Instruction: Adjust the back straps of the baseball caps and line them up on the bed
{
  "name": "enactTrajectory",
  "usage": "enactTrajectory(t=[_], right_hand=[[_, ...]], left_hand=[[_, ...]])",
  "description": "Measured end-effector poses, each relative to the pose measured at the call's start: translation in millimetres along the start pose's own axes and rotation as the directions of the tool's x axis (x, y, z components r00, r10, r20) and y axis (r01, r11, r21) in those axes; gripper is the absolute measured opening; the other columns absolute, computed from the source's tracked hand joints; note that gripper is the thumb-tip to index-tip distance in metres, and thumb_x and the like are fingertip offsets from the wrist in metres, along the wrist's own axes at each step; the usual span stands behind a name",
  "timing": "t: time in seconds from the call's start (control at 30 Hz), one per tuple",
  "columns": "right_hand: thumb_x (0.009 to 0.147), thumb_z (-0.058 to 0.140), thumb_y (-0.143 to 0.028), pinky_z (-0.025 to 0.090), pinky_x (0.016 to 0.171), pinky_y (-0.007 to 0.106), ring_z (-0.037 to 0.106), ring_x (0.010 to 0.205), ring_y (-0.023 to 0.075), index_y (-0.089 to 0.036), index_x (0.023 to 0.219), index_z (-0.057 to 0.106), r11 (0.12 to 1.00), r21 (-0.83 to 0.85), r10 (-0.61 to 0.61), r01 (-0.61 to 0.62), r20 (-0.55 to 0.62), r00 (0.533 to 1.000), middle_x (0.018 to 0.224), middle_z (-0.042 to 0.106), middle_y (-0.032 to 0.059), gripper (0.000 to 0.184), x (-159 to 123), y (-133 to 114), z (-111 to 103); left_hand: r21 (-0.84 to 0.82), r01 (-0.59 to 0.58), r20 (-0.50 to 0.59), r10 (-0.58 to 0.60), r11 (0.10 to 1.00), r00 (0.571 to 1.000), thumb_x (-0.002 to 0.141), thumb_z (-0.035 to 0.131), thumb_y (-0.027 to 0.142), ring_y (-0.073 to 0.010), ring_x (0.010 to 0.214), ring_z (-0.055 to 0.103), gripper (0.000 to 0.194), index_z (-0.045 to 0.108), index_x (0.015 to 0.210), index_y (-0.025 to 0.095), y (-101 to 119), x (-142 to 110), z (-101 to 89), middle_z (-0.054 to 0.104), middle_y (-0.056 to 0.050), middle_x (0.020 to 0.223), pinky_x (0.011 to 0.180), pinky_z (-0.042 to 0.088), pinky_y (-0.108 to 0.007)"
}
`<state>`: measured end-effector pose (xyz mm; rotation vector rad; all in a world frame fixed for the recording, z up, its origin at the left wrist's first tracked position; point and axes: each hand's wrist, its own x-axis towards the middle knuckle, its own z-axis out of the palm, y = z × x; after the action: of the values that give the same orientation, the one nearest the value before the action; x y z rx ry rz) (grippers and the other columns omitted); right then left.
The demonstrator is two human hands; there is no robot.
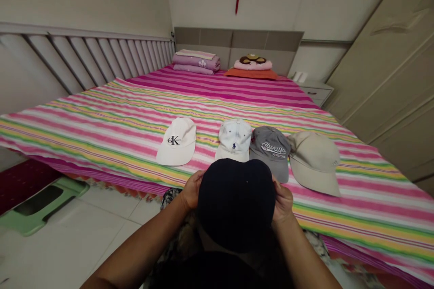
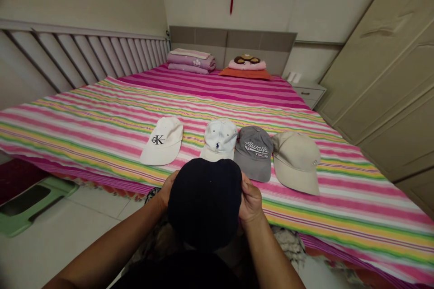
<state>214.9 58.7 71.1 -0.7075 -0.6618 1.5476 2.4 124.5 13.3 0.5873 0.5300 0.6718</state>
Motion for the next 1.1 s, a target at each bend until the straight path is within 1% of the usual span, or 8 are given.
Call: enactTrajectory(t=[0.13,0.23,0.37,0.53,0.63,0.73,0.87,1.1], right_hand=[[0.047,0.074,-0.033,0.046,0.076,0.043,0.060,0.055,0.0192,-0.025,0.067,0.062,0.999,0.047,-0.006,0.006,0.003,1.000,0.057,0.063,-0.0022,0.025,1.7,5.9,-9.4],[0.048,0.075,-0.042,0.047,0.075,0.041,0.061,0.055,0.0174,-0.025,0.065,0.063,0.996,0.086,0.018,-0.018,0.000,1.000,0.060,0.066,-0.0031,0.027,-0.8,10.8,-18.1],[0.041,0.074,-0.056,0.048,0.067,0.039,0.061,0.054,0.0181,-0.024,0.073,0.065,0.988,0.036,0.151,-0.153,0.046,0.988,0.060,0.066,-0.0006,0.046,-7.2,14.5,-23.9],[0.030,0.077,-0.052,0.045,0.073,0.046,0.064,0.068,0.0263,-0.020,0.082,0.065,0.975,-0.076,0.217,-0.208,0.141,0.966,0.065,0.067,0.0056,0.063,-9.8,14.4,-17.8],[0.031,0.076,-0.052,0.044,0.074,0.048,0.063,0.066,0.0264,-0.020,0.076,0.064,0.979,-0.090,0.194,-0.182,0.150,0.969,0.060,0.065,0.0050,0.057,-9.2,13.9,-13.1],[0.032,0.077,-0.048,0.045,0.072,0.046,0.061,0.054,0.0215,-0.020,0.069,0.064,0.984,-0.041,0.177,-0.173,0.152,0.972,0.051,0.060,0.0007,0.048,-9.2,14.3,-9.5],[0.033,0.078,-0.046,0.048,0.067,0.042,0.055,0.044,0.0155,-0.022,0.064,0.063,0.983,0.017,0.179,-0.184,0.161,0.971,0.049,0.059,-0.0021,0.042,-9.6,16.5,-6.5],[0.045,0.075,-0.049,0.047,0.077,0.042,0.063,0.053,0.0178,-0.024,0.074,0.067,0.977,0.031,0.204,-0.213,0.189,0.961,0.057,0.066,-0.0021,0.039,-8.5,33.0,-21.5]], left_hand=[[-0.201,0.081,0.055,-0.071,0.976,0.996,0.067,0.060,0.024,-0.0150,0.054,0.062,0.015,0.066,0.065,0.010,-2.2,-2.0,-4.6,0.066,-0.003,0.057,0.057,0.048,-0.024],[-0.239,0.083,0.057,-0.071,0.968,0.996,0.065,0.061,0.020,-0.0143,0.050,0.061,0.012,0.065,0.060,0.010,-1.9,-2.9,-0.1,0.065,-0.003,0.053,0.056,0.048,-0.023],[-0.282,0.056,0.000,-0.058,0.958,0.998,0.065,0.061,0.018,-0.0133,0.050,0.061,0.011,0.064,0.059,0.010,-2.0,-2.4,4.4,0.066,-0.004,0.055,0.056,0.048,-0.021],[-0.259,0.057,-0.013,-0.063,0.964,0.998,0.065,0.062,0.020,-0.0172,0.056,0.063,0.011,0.064,0.063,0.010,-3.8,-1.9,6.1,0.065,-0.004,0.055,0.062,0.050,-0.026],[-0.215,0.058,-0.017,-0.063,0.975,0.998,0.064,0.062,0.021,-0.0208,0.064,0.065,0.013,0.066,0.071,0.010,-2.8,-3.1,10.4,0.066,-0.005,0.059,0.069,0.050,-0.031],[-0.212,0.058,-0.015,-0.063,0.976,0.998,0.066,0.061,0.023,-0.0218,0.071,0.065,0.020,0.066,0.081,0.010,-1.3,-4.8,14.6,0.068,-0.007,0.068,0.072,0.049,-0.032],[-0.243,0.077,-0.012,-0.082,0.967,0.997,0.066,0.061,0.024,-0.0215,0.074,0.065,0.025,0.065,0.087,0.011,-1.0,-7.2,13.9,0.069,-0.007,0.074,0.074,0.049,-0.032],[-0.282,0.018,-0.064,-0.038,0.959,0.997,0.066,0.061,0.022,-0.0219,0.074,0.065,0.024,0.065,0.086,0.011,-1.2,-10.9,-1.1,0.069,-0.006,0.074,0.075,0.049,-0.032]])
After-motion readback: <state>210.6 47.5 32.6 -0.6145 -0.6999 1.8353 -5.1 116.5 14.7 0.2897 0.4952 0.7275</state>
